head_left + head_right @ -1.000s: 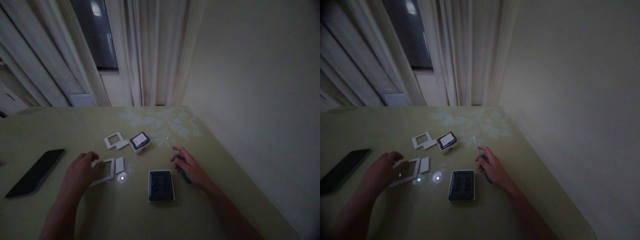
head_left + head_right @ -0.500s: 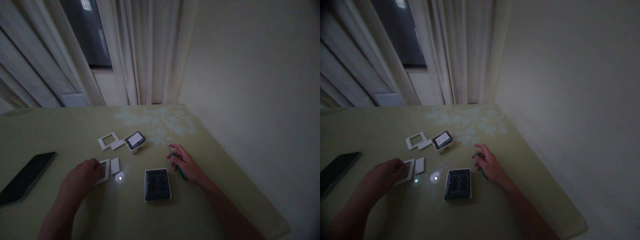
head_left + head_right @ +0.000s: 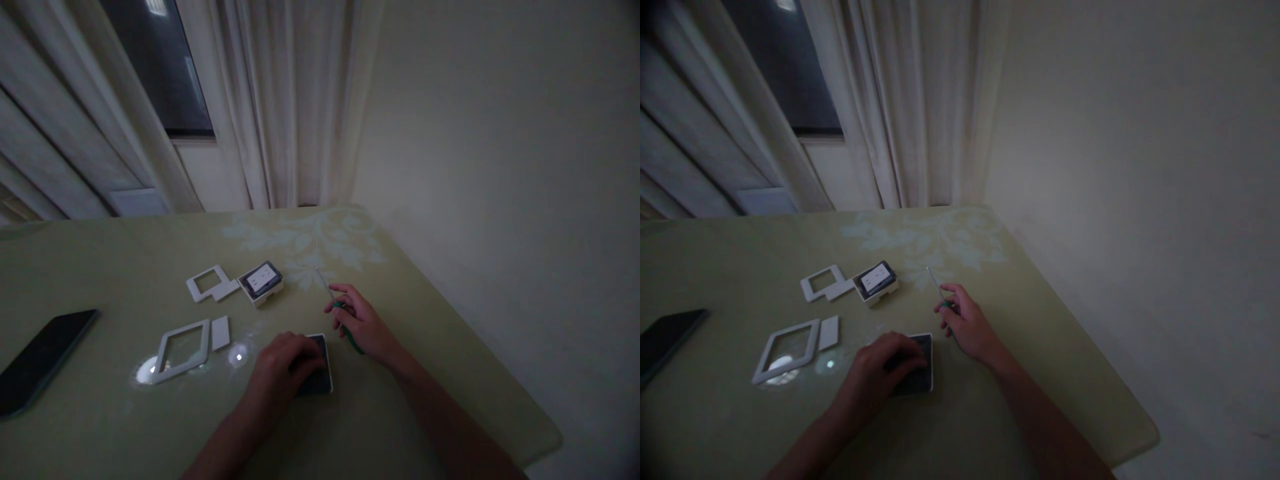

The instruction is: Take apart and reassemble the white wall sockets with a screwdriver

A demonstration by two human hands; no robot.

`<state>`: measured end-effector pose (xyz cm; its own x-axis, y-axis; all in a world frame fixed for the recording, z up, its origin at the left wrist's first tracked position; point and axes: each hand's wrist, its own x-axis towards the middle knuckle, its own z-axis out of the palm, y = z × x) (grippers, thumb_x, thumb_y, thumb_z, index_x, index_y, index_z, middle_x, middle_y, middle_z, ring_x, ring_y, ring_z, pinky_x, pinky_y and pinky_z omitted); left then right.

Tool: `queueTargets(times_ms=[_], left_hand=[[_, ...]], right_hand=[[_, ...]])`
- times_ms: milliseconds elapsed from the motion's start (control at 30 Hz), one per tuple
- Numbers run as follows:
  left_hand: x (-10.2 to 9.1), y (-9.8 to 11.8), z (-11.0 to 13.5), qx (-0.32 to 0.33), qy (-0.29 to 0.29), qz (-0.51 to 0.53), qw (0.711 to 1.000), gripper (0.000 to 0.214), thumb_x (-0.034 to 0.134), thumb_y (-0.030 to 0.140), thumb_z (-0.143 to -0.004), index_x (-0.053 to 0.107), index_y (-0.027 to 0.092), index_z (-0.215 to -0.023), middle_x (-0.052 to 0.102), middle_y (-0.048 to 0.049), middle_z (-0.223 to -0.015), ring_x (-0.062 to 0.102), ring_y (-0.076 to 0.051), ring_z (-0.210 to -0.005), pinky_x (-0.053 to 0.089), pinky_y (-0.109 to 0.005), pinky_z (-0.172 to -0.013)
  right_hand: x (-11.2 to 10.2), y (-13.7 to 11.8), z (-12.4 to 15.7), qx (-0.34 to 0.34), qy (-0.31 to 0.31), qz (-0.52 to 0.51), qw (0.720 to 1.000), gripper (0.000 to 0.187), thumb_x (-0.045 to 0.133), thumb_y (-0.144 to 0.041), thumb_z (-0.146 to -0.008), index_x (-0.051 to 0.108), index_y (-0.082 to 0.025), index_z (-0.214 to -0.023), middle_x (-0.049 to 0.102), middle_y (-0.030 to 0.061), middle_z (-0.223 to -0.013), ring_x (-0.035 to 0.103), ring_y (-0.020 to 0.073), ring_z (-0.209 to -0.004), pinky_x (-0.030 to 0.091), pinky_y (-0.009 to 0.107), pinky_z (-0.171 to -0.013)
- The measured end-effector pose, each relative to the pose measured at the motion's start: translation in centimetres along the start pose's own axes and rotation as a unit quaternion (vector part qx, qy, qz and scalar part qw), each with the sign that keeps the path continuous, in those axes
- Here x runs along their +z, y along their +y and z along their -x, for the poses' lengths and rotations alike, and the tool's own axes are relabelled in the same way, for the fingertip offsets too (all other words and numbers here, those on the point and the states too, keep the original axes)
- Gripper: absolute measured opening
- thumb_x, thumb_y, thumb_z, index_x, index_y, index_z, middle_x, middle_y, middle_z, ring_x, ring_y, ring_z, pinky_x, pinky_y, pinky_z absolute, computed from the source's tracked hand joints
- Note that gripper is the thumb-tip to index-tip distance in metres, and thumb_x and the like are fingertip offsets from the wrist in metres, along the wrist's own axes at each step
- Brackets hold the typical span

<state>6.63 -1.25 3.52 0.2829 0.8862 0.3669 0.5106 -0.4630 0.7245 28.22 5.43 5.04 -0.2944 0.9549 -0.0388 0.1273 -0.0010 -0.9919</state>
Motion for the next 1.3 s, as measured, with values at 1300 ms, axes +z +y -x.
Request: queueTargets(times_ms=[1300], left_hand=[[-2.4, 0.2, 0.2, 0.031, -0.095, -0.027, 0.995, 0.044, 0.076, 0.032, -0.099, 0.065, 0.033, -0.142, 0.072, -0.0104, -0.137, 0.066, -0.031, -0.124, 0.056, -0.05, -0.107]], right_hand=[[0.1, 0.3, -0.1, -0.029, 0.024, 0.003, 0.999, 0.036, 0.06, -0.032, -0.092, 0.061, -0.022, -0.126, 0.071, 0.0072, -0.108, 0.068, 0.0182, -0.083, 0.058, 0.031, -0.069]])
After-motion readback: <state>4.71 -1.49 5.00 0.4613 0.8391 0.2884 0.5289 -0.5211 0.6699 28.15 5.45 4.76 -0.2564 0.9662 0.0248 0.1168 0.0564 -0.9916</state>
